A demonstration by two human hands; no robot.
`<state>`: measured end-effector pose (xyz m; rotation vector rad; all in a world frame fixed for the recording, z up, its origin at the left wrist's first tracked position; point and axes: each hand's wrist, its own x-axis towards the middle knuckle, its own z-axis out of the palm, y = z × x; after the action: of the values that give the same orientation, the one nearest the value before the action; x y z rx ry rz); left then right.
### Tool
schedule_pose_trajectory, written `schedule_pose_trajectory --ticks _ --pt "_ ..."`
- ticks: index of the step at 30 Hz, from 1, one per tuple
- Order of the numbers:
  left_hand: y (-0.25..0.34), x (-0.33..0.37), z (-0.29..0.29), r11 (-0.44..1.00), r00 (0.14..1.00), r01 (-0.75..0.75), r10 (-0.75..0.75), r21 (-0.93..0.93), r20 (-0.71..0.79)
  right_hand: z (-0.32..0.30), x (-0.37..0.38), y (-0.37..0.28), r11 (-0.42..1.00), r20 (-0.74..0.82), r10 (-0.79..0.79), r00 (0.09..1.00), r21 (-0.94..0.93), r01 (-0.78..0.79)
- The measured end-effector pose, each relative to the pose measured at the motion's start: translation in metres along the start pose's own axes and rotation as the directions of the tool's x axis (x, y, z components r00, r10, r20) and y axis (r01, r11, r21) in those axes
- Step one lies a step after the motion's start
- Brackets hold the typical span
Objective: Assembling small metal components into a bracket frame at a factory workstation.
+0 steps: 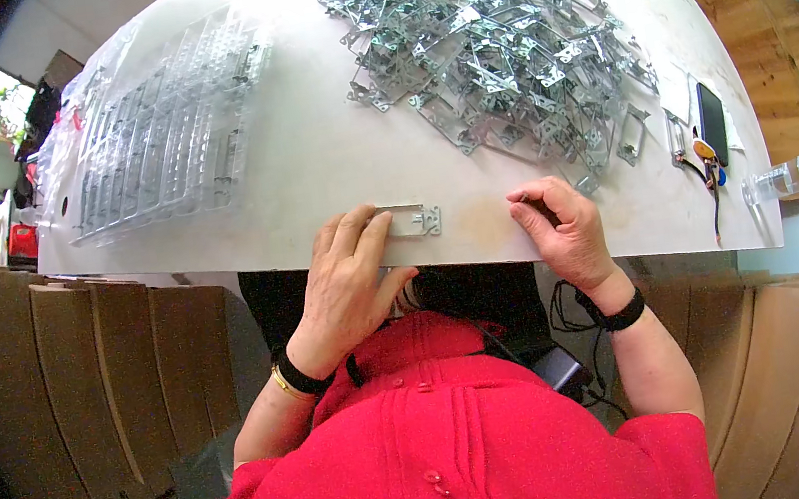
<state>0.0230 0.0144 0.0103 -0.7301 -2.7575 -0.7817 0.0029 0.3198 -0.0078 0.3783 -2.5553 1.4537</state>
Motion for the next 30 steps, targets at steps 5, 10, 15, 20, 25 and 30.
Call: schedule_pose_trajectory --ticks 5,10,15,20,25,30 --pt "-0.002 -0.007 0.002 1.000 1.000 -0.009 0.009 0.015 -0.021 0.000 -0.001 0.001 1.000 0.007 0.017 1.000 0.003 -0.017" --pt "-0.004 -0.012 0.003 1.000 0.999 0.004 -0.005 -0.030 -0.036 -0.001 -0.001 0.003 0.999 0.020 -0.033 0.999 -0.011 0.033" --pt "-0.004 -0.012 0.003 0.999 0.998 -0.023 0.020 -0.049 -0.058 0.000 -0.002 0.002 1.000 0.011 -0.031 0.999 0.002 0.031" --pt "-0.009 -0.011 0.002 0.998 0.997 -0.057 0.055 -0.041 -0.049 0.000 -0.001 0.002 1.000 0.006 -0.017 1.000 0.026 0.017" --pt "-0.011 -0.008 -0.007 0.992 0.996 -0.072 0.067 -0.103 -0.052 0.001 0.001 0.002 0.998 0.003 -0.064 0.998 0.002 0.064" --pt "-0.015 0.000 -0.008 0.986 0.995 -0.071 0.059 -0.154 -0.085 0.001 0.000 0.004 0.997 -0.010 -0.072 0.997 -0.009 0.072"
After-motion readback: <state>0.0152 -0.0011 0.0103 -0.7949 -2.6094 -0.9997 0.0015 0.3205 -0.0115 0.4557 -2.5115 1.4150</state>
